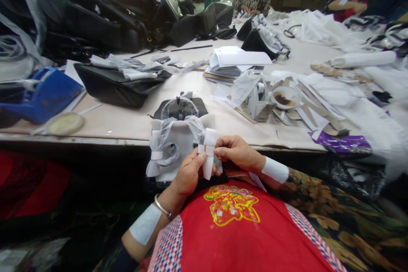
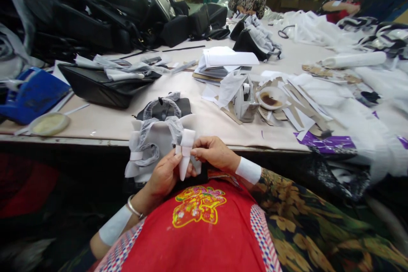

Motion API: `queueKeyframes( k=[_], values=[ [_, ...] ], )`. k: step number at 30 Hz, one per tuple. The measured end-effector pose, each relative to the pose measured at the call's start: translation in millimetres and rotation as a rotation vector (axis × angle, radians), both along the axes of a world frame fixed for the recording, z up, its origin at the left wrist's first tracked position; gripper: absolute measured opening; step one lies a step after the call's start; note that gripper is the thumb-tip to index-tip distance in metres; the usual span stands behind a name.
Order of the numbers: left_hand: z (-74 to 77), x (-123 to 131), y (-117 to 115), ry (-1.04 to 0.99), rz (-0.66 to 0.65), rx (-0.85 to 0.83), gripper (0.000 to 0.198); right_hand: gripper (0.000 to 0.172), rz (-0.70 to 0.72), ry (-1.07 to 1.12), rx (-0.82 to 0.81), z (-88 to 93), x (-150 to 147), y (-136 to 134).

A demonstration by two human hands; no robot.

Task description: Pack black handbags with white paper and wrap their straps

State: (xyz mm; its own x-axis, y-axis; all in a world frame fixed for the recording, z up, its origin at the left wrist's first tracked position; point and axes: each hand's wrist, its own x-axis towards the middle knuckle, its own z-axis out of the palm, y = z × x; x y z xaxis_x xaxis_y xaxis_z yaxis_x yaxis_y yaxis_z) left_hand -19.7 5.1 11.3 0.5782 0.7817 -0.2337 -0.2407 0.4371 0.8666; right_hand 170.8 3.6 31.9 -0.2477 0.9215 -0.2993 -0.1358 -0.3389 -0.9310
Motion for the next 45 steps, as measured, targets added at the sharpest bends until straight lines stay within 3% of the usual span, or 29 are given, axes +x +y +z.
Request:
queueKeyframes(
  k=[5,7,9,14,17,19,23,26,29,32,36,40,42,45],
  values=[
    [3.1,4,1,0.037,-0.039,-0.033,0.03,0.03,0.104,-0.117,0.099,4.2,-2,10],
    [6.6,8,0,0.113,-0.027,0.005,0.034,0.021,0.094,-0.201,0.156,6.0,-4,12],
    [11.2,11,-1,0.249,0.013,0.066,0.036,0.022,0.105,-0.186,0.141,5.6,-5,12],
    [27.6,6,-1,0.784,0.081,0.5,0.033,0.036,0.09,-0.065,0.073,-0.2,-3,5],
    [36.3,-1,1,1.061,0.094,0.683,0.038,0.034,0.071,-0.131,0.198,-0.9,-2,3],
    [37.8,-1,3,1.108,0.146,0.727,0.041,0.03,0.053,-0.216,0.321,-0.4,-2,4],
    [30.0,3,7,0.936,0.197,0.67,0.034,0.025,0.061,-0.284,0.496,0.9,1,4],
    [21.2,7,7,0.767,0.217,0.513,0.035,0.026,0.021,-0.341,0.493,1.3,6,1],
    [13.8,8,4,0.47,0.225,0.22,0.042,0.026,-0.125,-0.401,0.34,1.3,8,-3],
    [7.0,5,3,0.2,0.166,-0.072,0.051,0.034,-0.171,-0.364,0.144,1.2,6,-4],
    [1.5,-3,6,0.056,0.062,-0.203,0.054,0.045,-0.12,-0.215,0.017,-0.8,4,-2],
    [12.1,-6,5,0.251,0.075,0.012,0.048,0.045,-0.132,-0.267,0.039,2.1,0,-2],
    [23.7,-5,1,0.427,0.109,0.248,0.042,0.047,-0.125,-0.352,0.128,7.9,-4,-5],
    [40.0,-5,-5,0.732,0.137,0.649,0.032,0.047,0.044,-0.276,0.3,13.3,-13,-10]
  ],
)
